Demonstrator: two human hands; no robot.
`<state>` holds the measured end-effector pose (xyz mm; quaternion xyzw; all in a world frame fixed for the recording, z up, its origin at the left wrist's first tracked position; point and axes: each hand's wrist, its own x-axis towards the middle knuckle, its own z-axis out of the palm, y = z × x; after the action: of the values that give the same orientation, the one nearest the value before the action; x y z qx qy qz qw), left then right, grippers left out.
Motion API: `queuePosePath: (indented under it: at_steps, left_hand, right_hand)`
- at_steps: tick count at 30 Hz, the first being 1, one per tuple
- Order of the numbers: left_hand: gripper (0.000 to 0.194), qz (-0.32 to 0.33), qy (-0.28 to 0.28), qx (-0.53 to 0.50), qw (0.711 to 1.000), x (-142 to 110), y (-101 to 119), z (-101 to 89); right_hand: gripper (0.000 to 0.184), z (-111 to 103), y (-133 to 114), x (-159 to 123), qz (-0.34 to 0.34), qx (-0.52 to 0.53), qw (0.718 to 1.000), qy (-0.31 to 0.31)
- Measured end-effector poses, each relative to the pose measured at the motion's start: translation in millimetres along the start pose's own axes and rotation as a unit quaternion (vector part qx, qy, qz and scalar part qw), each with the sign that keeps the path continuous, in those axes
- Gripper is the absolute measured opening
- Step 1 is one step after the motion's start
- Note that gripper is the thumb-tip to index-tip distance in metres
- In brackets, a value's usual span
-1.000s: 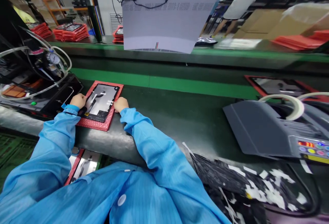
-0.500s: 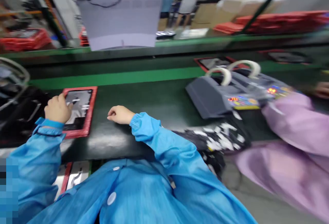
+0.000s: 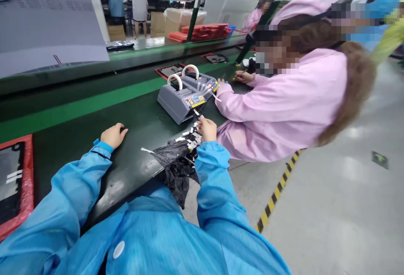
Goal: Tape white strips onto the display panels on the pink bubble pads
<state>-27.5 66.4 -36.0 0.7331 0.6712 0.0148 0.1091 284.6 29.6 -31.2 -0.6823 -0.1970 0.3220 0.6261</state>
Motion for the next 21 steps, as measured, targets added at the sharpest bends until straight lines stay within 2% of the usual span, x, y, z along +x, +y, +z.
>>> queuePosePath:
  at_steps: [3,6,8,10,12,14,15,17,18,19,21]
  left_hand:
    - [0.032,-0.017,0.018,-0.058,0.998,8,-9,2.7]
    - [0.027,-0.017,0.024,-0.103,0.994,9,-16,3.9]
    - [0.025,-0.016,0.029,-0.127,0.991,12,-20,5.1]
    - [0.024,-0.013,0.033,-0.154,0.987,18,-25,6.7]
    - [0.022,-0.008,0.041,-0.190,0.981,28,-30,8.4]
    - [0.021,-0.006,0.054,-0.231,0.971,39,-34,10.0]
    - [0.021,-0.005,0.061,-0.251,0.966,45,-36,10.7]
    - [0.020,0.000,0.074,-0.287,0.955,54,-39,11.7]
    - [0.019,0.002,0.080,-0.302,0.950,58,-41,12.0]
    - [0.019,0.004,0.084,-0.315,0.945,62,-42,12.1]
    - [0.018,0.003,0.090,-0.329,0.940,69,-44,11.8]
  right_hand:
    - [0.024,14,-6,7,0.010,0.007,1.000,-0.016]
    - [0.018,18,-7,13,-0.035,-0.019,0.999,0.021]
    - [0.014,14,-4,11,-0.095,-0.064,0.991,0.063]
    - [0.012,15,-2,0,-0.174,-0.122,0.972,0.098]
    - [0.013,29,-1,-16,-0.256,-0.152,0.951,0.081]
    - [0.019,66,-3,-28,-0.325,-0.173,0.930,-0.010]
    - [0.023,93,-5,-30,-0.352,-0.203,0.910,-0.079]
    - [0.034,157,-11,-22,-0.374,-0.296,0.865,-0.154]
    - [0.044,190,-14,-12,-0.369,-0.344,0.846,-0.172]
    - [0.052,222,-17,1,-0.363,-0.395,0.829,-0.162]
    - [0.056,274,-21,34,-0.335,-0.484,0.800,-0.114]
